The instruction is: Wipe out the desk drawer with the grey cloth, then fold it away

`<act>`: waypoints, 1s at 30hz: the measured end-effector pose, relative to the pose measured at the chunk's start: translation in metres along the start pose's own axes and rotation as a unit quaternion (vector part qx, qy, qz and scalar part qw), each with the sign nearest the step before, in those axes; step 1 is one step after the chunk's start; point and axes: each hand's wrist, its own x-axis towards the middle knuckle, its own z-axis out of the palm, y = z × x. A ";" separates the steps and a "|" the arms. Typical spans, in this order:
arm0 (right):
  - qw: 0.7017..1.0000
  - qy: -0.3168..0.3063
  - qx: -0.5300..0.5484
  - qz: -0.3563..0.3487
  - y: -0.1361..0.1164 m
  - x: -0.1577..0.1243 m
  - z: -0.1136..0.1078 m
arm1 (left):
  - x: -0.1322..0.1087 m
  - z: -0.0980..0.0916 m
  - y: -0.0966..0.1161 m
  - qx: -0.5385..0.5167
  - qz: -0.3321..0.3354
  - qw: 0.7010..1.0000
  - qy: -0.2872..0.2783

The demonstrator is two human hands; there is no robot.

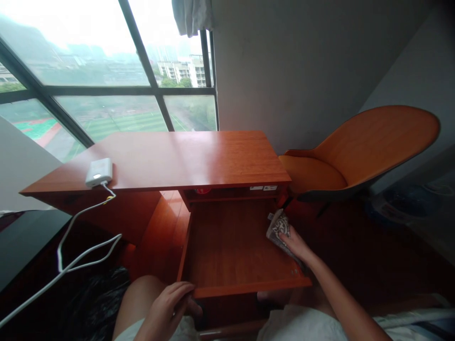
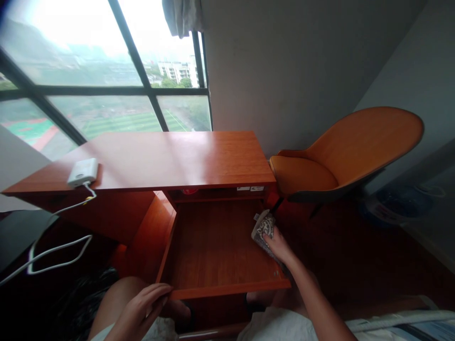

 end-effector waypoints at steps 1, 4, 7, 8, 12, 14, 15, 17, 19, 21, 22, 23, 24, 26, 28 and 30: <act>0.999 -0.010 -0.034 0.013 -0.003 0.010 0.003 | -0.001 0.001 0.000 0.002 -0.001 1.000 -0.004; 0.997 -0.023 -0.064 0.037 -0.012 0.040 0.011 | -0.001 0.002 0.000 0.004 -0.001 1.000 -0.013; 0.998 -0.035 -0.036 0.037 -0.016 0.069 0.016 | 0.000 0.002 0.003 0.010 0.005 1.000 0.002; 0.998 -0.041 -0.022 0.037 -0.016 0.076 0.017 | 0.000 0.002 0.003 0.012 0.009 1.000 0.010; 0.997 -0.060 0.044 0.037 -0.017 0.092 0.015 | -0.001 0.001 0.004 0.018 0.023 0.999 0.016; 0.993 -0.074 0.083 0.043 -0.016 0.089 0.011 | -0.002 0.001 0.002 0.018 0.028 0.999 0.011; 0.990 -0.083 0.103 0.049 -0.015 0.085 0.009 | -0.002 0.001 0.000 0.018 0.031 0.999 0.010; 0.983 -0.100 0.138 0.065 -0.013 0.075 0.005 | -0.002 0.002 -0.002 0.021 0.033 0.999 0.015; 0.977 -0.110 0.164 0.079 -0.011 0.064 0.003 | -0.002 0.002 -0.004 0.023 0.035 0.999 0.024; 0.970 -0.110 0.199 0.088 -0.008 0.051 0.003 | -0.002 0.001 -0.004 0.025 0.037 0.999 0.028; 0.966 -0.107 0.215 0.091 -0.006 0.044 0.004 | -0.001 0.001 -0.004 0.025 0.037 0.999 0.028; 0.963 -0.101 0.230 0.095 -0.004 0.037 0.004 | -0.001 0.000 -0.004 0.025 0.036 0.999 0.027; 0.960 -0.092 0.243 0.103 -0.002 0.029 0.004 | -0.001 0.000 -0.003 0.025 0.033 0.999 0.027; 0.953 -0.070 0.265 0.128 0.005 0.012 0.003 | -0.001 0.000 -0.004 0.024 0.033 0.999 0.031; 0.936 -0.058 0.304 0.167 0.015 -0.005 -0.002 | -0.001 0.001 -0.005 0.021 0.037 0.998 0.035; 0.910 -0.070 0.351 0.210 0.024 -0.020 -0.010 | -0.002 0.002 -0.007 0.018 0.038 0.999 0.033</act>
